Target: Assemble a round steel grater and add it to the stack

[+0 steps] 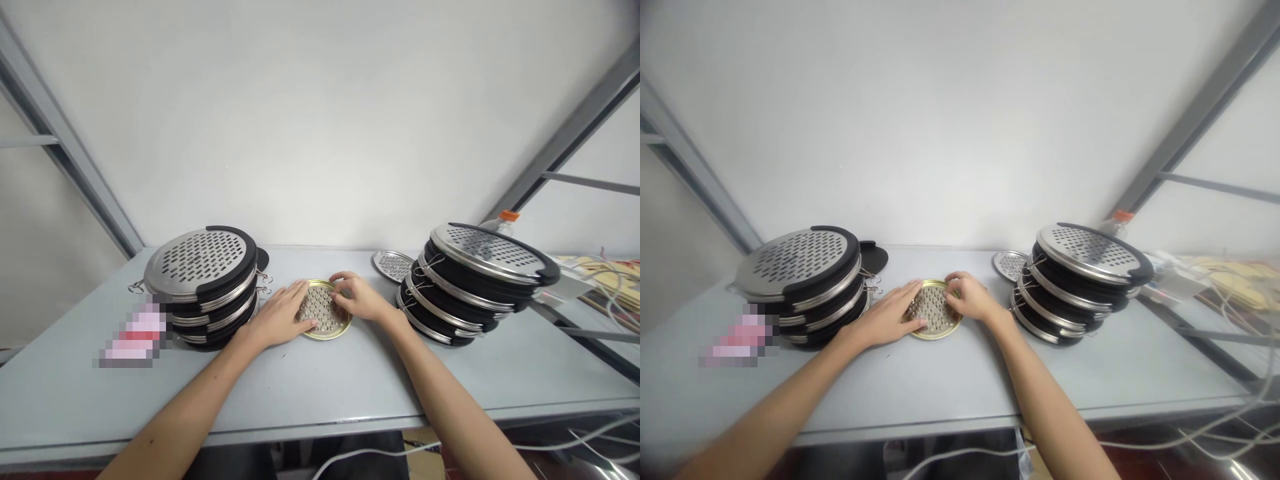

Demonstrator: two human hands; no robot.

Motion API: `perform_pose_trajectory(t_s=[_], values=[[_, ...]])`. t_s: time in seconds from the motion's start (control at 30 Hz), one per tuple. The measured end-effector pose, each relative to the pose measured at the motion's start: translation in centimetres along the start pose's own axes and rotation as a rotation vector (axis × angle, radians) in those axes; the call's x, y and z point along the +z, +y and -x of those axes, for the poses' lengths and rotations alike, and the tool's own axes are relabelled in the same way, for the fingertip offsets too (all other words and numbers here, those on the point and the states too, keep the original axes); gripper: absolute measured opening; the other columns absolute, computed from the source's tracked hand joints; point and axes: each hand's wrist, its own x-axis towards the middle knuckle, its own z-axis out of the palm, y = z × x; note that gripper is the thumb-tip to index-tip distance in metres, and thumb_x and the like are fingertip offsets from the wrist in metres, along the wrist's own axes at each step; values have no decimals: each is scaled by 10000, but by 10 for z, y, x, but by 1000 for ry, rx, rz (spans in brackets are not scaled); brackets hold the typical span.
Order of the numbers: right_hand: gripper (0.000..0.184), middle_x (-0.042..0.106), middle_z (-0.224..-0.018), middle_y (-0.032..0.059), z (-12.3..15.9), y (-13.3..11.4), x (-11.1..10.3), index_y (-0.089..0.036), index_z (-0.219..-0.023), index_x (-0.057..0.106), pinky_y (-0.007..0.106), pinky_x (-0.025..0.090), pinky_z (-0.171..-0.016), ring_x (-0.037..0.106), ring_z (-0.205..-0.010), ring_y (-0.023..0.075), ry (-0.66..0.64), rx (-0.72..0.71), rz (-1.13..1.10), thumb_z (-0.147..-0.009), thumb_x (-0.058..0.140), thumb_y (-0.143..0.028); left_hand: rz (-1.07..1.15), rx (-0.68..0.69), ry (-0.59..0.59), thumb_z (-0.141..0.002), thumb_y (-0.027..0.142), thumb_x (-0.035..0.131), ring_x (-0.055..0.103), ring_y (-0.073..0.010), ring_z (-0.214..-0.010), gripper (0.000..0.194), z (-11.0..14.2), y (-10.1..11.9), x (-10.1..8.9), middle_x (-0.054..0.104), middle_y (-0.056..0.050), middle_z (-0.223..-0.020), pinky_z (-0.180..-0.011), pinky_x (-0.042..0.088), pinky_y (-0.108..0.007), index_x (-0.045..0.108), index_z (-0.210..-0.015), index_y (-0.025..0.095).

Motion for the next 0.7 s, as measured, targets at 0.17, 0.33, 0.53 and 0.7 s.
perform_pose_trajectory(t_s=[0.17, 0.33, 0.53, 0.7], values=[[257, 627, -1063, 65, 0, -1, -1, -194, -646, 665, 349, 427, -902, 581, -967, 204, 18, -3, -2, -848, 533, -282, -1, -14, -12, -862, 545, 476, 223, -247, -1391, 751, 0, -1, 1, 262, -115, -1507, -1118, 220, -382, 206, -1454, 170], [284, 645, -1021, 58, 0, -1, -2, -197, -620, 663, 345, 428, -892, 582, -953, 202, 21, -10, -4, -855, 531, -288, -15, -25, -7, -864, 543, 477, 218, -262, -1392, 735, 0, -3, 4, 270, -114, -1504, -1120, 225, -398, 215, -1451, 188], [229, 654, -1003, 66, -1, -2, -3, -192, -657, 653, 359, 423, -898, 578, -963, 211, 55, -7, -11, -844, 544, -269, -16, -11, 15, -865, 529, 486, 278, -264, -1366, 694, 0, -3, 4, 327, -116, -1474, -1108, 261, -403, 264, -1429, 191], [125, 651, -966, 83, -2, 1, -2, -175, -840, 654, 369, 432, -890, 570, -957, 217, 111, -7, -3, -836, 546, -237, -12, -2, 25, -870, 512, 485, 313, -266, -1346, 663, 1, 0, 2, 357, -115, -1454, -1090, 282, -412, 273, -1418, 204]])
